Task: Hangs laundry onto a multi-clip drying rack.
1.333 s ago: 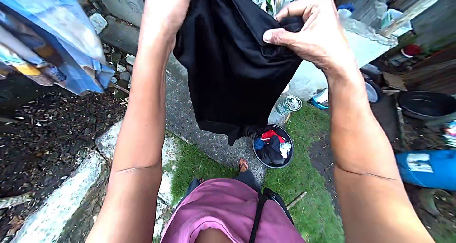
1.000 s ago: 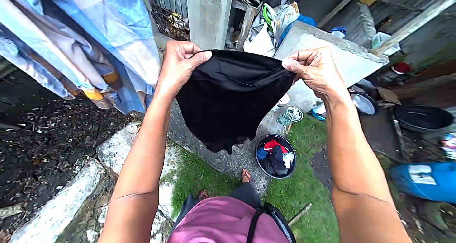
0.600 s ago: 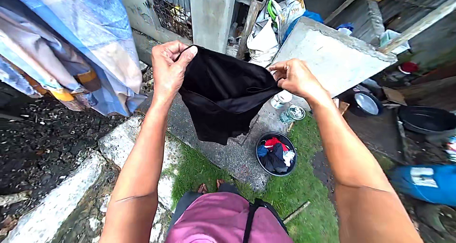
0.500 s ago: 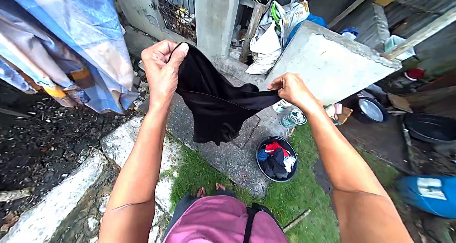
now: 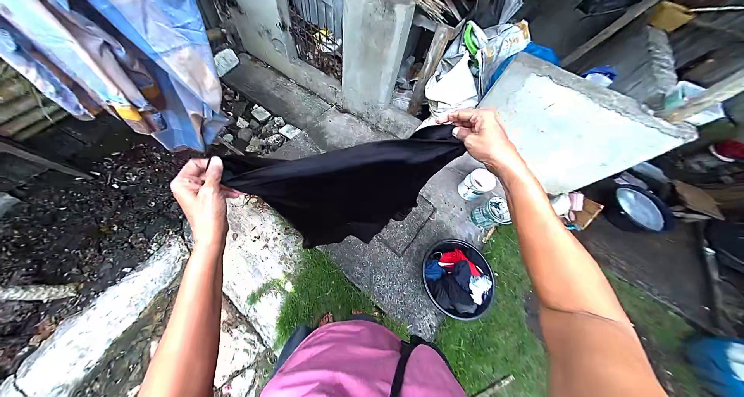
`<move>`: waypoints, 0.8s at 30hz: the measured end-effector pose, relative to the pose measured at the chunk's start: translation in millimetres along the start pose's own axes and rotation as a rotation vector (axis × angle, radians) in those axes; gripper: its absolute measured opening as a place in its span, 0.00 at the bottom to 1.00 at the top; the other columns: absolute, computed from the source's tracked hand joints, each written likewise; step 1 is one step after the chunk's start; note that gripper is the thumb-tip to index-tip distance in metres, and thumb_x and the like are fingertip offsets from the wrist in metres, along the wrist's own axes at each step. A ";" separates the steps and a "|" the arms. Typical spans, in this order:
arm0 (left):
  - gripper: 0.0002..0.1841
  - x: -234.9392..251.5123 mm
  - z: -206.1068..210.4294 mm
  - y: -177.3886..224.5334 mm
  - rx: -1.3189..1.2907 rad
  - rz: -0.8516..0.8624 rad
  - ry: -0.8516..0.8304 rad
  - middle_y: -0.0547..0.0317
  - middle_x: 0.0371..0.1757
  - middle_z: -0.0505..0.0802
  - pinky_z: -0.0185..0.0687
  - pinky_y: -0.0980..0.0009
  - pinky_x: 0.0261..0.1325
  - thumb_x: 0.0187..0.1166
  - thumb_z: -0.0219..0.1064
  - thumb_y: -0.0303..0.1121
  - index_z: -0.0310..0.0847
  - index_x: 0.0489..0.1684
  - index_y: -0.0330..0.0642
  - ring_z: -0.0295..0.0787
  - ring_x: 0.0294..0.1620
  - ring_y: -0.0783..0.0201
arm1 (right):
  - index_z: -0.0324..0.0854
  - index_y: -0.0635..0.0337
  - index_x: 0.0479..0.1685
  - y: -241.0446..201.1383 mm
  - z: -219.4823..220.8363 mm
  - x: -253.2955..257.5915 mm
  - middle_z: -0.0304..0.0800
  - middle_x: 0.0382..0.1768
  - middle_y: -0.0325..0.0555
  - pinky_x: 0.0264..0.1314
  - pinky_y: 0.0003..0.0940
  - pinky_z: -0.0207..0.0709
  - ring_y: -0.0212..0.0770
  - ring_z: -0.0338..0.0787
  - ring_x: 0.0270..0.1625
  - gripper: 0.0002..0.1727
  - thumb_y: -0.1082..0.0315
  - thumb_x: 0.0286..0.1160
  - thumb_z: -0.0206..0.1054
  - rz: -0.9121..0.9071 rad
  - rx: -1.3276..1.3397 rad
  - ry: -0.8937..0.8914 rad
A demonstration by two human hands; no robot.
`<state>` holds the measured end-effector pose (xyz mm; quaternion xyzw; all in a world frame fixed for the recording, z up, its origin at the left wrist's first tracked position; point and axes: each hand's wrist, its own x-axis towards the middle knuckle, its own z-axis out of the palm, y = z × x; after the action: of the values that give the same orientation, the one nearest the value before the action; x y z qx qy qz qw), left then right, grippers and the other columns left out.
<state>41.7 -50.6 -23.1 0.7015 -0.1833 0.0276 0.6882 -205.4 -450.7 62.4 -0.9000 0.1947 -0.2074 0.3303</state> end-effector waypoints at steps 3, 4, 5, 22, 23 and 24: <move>0.08 -20.1 -23.0 -45.7 0.121 -0.201 0.037 0.70 0.19 0.86 0.86 0.78 0.20 0.89 0.59 0.32 0.77 0.42 0.36 0.84 0.13 0.76 | 0.83 0.65 0.64 -24.3 13.1 13.7 0.93 0.47 0.38 0.46 0.22 0.82 0.23 0.88 0.40 0.22 0.87 0.74 0.55 0.078 0.498 -0.098; 0.10 -26.6 -28.1 -57.4 0.213 -0.271 0.007 0.66 0.21 0.86 0.86 0.77 0.22 0.89 0.59 0.32 0.77 0.45 0.32 0.84 0.13 0.76 | 0.82 0.63 0.64 -35.5 16.4 17.3 0.93 0.40 0.37 0.42 0.23 0.84 0.25 0.89 0.36 0.23 0.88 0.75 0.54 0.141 0.634 -0.127; 0.12 -30.6 -32.0 -66.1 0.327 -0.343 -0.058 0.59 0.25 0.87 0.87 0.74 0.25 0.90 0.59 0.33 0.78 0.50 0.29 0.85 0.16 0.73 | 0.82 0.62 0.65 -45.8 19.2 22.0 0.92 0.36 0.36 0.40 0.24 0.86 0.27 0.90 0.34 0.22 0.88 0.77 0.53 0.187 0.740 -0.165; 0.28 -101.0 159.7 60.0 0.098 0.136 -0.329 0.40 0.32 0.91 0.86 0.50 0.44 0.74 0.73 0.34 0.73 0.65 0.18 0.90 0.32 0.49 | 0.90 0.62 0.60 -127.4 118.9 8.3 0.92 0.27 0.53 0.37 0.55 0.83 0.51 0.90 0.26 0.19 0.59 0.81 0.66 -0.383 -0.055 -0.088; 0.26 -102.0 155.3 61.1 0.132 0.162 -0.319 0.39 0.31 0.91 0.86 0.47 0.45 0.75 0.73 0.35 0.77 0.61 0.18 0.92 0.33 0.46 | 0.90 0.63 0.59 -129.1 119.4 8.0 0.92 0.27 0.54 0.37 0.56 0.83 0.53 0.90 0.27 0.19 0.58 0.82 0.66 -0.396 -0.072 -0.102; 0.24 -102.5 149.8 62.0 0.169 0.200 -0.304 0.38 0.30 0.92 0.86 0.45 0.44 0.75 0.73 0.38 0.82 0.54 0.20 0.93 0.33 0.45 | 0.90 0.64 0.58 -131.6 119.2 7.7 0.92 0.26 0.54 0.38 0.57 0.82 0.54 0.90 0.27 0.20 0.56 0.83 0.65 -0.404 -0.080 -0.122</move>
<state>-104.0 -173.3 -1.4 0.7310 -0.3511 0.0049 0.5850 -111.0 -300.3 70.3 -0.9439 -0.0019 -0.2068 0.2573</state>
